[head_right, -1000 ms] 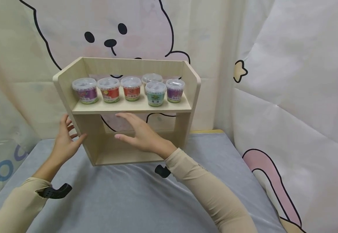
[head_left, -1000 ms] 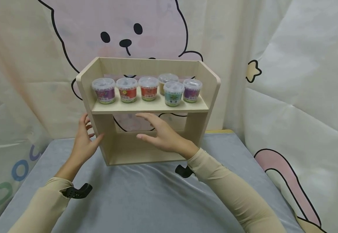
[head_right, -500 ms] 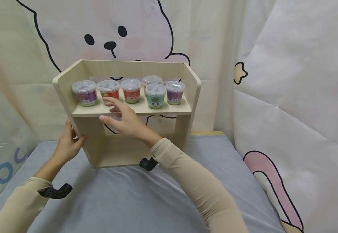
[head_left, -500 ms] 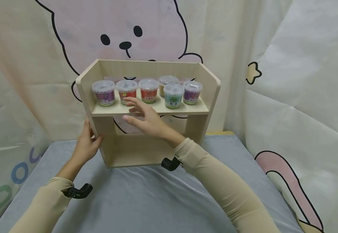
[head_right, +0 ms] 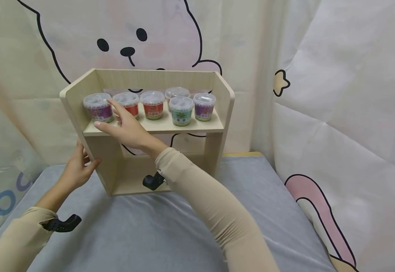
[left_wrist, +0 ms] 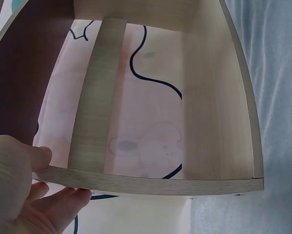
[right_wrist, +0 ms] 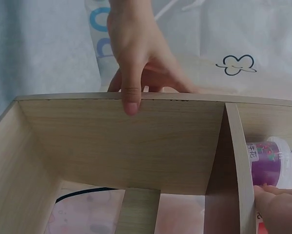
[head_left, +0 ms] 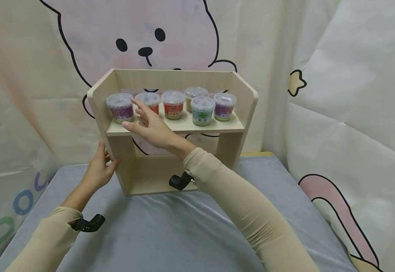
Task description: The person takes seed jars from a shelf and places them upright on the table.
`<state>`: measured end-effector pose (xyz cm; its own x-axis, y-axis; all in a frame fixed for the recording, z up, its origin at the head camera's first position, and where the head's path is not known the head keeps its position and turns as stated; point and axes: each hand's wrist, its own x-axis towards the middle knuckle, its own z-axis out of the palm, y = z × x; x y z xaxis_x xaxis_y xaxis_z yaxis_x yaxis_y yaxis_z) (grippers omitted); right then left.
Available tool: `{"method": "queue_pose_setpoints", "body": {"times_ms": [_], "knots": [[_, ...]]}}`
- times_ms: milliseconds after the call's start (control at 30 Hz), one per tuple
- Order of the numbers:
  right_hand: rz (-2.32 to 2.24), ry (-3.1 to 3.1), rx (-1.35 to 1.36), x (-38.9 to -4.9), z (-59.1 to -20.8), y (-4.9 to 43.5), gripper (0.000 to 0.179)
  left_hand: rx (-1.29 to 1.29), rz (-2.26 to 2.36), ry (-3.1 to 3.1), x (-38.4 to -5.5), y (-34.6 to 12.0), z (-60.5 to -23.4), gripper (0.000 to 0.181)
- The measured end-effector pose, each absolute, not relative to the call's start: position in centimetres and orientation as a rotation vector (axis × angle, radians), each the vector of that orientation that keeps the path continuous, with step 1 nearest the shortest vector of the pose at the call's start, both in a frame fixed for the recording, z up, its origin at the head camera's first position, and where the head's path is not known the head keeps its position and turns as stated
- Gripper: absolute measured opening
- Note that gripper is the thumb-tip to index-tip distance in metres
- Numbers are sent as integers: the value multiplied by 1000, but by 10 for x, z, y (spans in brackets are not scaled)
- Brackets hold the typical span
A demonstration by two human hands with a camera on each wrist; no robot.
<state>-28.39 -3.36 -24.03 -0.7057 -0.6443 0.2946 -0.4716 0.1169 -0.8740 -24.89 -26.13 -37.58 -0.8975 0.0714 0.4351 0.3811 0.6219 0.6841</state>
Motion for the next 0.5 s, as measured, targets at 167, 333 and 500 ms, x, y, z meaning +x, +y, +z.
{"method": "queue_pose_setpoints", "body": {"times_ms": [167,333,500], "knots": [[-1626,2234,-1081,-287,-237,-42,83,-346,-1173,-2476,-249,-261,-376,94],[-1586,2258,-1027,-290,-233,-46,86,-343,-1168,-2482,-249,-260,-375,95],[-1572,2256,-996,-289,-230,-49,88,-340,-1171,-2498,-249,-260,-374,96]]}}
